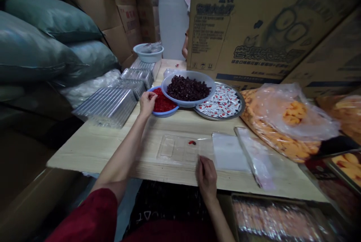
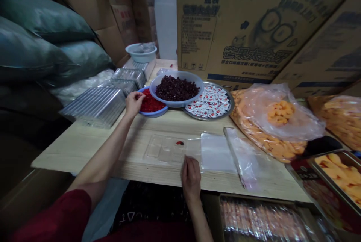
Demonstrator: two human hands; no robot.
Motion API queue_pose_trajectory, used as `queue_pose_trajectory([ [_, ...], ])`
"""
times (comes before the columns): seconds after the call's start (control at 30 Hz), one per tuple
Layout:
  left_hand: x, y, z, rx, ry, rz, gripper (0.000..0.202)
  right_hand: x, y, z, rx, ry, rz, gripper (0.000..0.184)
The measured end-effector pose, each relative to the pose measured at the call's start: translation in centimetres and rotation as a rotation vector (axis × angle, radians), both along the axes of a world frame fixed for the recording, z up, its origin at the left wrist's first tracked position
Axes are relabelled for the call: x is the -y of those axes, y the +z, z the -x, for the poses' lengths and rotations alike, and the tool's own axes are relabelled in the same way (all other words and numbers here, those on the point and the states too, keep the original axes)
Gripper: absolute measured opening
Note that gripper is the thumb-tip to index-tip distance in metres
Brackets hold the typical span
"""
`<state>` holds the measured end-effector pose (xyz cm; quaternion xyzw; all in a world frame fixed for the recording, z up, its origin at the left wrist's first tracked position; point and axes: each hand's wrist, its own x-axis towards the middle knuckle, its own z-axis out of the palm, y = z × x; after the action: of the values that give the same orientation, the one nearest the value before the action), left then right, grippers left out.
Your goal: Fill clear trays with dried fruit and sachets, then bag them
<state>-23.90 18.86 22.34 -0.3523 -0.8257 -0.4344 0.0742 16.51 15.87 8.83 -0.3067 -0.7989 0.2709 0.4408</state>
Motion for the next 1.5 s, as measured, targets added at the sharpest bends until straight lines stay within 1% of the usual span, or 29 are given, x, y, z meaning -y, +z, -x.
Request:
queue_pose_trajectory([
  [0.03,-0.2,0.9,-0.5,-0.034,0.021,-0.098,0.018,0.0,0.0,0.1,0.0,-0.006,-0.001,0.028],
  [0.07,-0.6,2.0,-1.0,-0.07,0.009,-0.183,0.018,0.0,0.0,0.1,0.002,-0.011,-0.001,0.028],
  [0.1,-1.2,3.1,-1.5,-0.107,-0.036,-0.237,0.017,0.1,0.1,0.2,0.007,-0.014,-0.001,0.028],
  [0.13,-2.0,4.1,-2.1,-0.141,-0.111,-0.247,0.015,0.1,0.1,0.3,0.013,-0.019,-0.004,0.027],
  [0.17,-3.0,5.1,-2.6,-0.168,-0.203,-0.216,0.013,0.1,0.2,0.3,0.02,-0.022,-0.007,0.027],
  [0.2,-4.2,5.9,-3.1,-0.186,-0.298,-0.148,0.011,0.1,0.2,0.3,0.027,-0.024,-0.011,0.027],
  [0.27,-6.7,6.9,-3.9,-0.196,-0.47,0.071,0.009,0.1,0.3,0.4,0.036,-0.024,-0.021,0.028],
  [0.33,-8.8,7.1,-4.4,-0.186,-0.575,0.274,0.014,0.1,0.4,0.4,0.043,-0.025,-0.024,0.028],
  [0.4,-10.3,6.6,-4.7,-0.176,-0.608,0.365,0.02,0.2,0.4,0.4,0.044,-0.031,-0.026,0.028],
  [0.47,-11.1,5.9,-4.7,-0.171,-0.604,0.361,0.019,0.1,0.4,0.4,0.045,-0.037,-0.03,0.029],
  [0.53,-11.5,5.4,-4.4,-0.16,-0.597,0.337,0.012,0.1,0.4,0.4,0.048,-0.043,-0.03,0.03],
  [0.6,-11.6,5.1,-3.8,-0.132,-0.586,0.307,0.006,0.1,0.5,0.4,0.056,-0.047,-0.024,0.03],
  [0.67,-11.4,5.2,-3.5,-0.064,-0.531,0.204,0.007,0.0,0.6,0.3,0.068,-0.043,-0.019,0.031],
  [0.73,-10.4,5.6,-3.9,0.013,-0.45,-0.006,0.008,0.0,0.8,0.3,0.076,-0.036,-0.013,0.03],
  [0.8,-8.1,6.1,-5.5,0.061,-0.43,-0.215,0.01,0.0,0.8,0.2,0.083,-0.037,0.003,0.03],
  [0.83,-6.5,6.1,-6.8,0.072,-0.471,-0.267,0.013,0.0,0.9,0.2,0.087,-0.041,0.011,0.03],
  [0.87,-4.7,5.9,-8.4,0.077,-0.53,-0.273,0.015,0.0,0.9,0.2,0.091,-0.046,0.017,0.03],
  [0.9,-2.7,5.5,-10.3,0.081,-0.592,-0.242,0.015,0.0,0.9,0.2,0.095,-0.05,0.02,0.031],
  [0.93,-0.7,4.7,-12.2,0.097,-0.67,-0.187,0.016,0.0,0.9,0.2,0.1,-0.051,0.021,0.031],
  [0.97,1.1,3.5,-14.2,0.114,-0.775,-0.099,0.013,0.0,0.9,0.2,0.103,-0.05,0.02,0.031],
  [1.03,3.7,0.3,-17.8,0.122,-0.931,0.101,0.005,0.0,0.9,0.2,0.109,-0.044,0.013,0.031],
  [1.07,4.5,-1.4,-19.2,0.101,-0.962,0.176,0.005,0.0,0.9,0.2,0.111,-0.042,0.01,0.031],
  [1.13,5.0,-4.3,-21.0,0.058,-0.979,0.295,0.011,0.0,0.8,0.2,0.113,-0.04,0.008,0.032],
  [1.17,4.9,-5.5,-21.4,0.043,-0.968,0.329,0.014,-0.1,0.8,0.2,0.113,-0.04,0.009,0.032],
  [1.2,4.8,-6.3,-21.7,0.036,-0.955,0.351,0.015,-0.1,0.8,0.2,0.113,-0.04,0.011,0.032],
  [1.23,4.6,-6.8,-21.7,0.033,-0.941,0.364,0.016,-0.1,0.8,0.2,0.112,-0.041,0.013,0.032],
  [1.3,4.5,-7.2,-21.5,0.042,-0.92,0.356,0.016,-0.1,0.7,0.1,0.108,-0.041,0.02,0.033],
  [1.4,4.7,-7.3,-21.4,0.077,-0.907,0.294,0.019,-0.1,0.9,0.0,0.096,-0.031,0.031,0.032],
  [1.5,5.3,-7.2,-20.8,0.099,-0.94,0.238,0.015,-0.2,1.1,-0.2,0.073,-0.005,0.043,0.032],
])
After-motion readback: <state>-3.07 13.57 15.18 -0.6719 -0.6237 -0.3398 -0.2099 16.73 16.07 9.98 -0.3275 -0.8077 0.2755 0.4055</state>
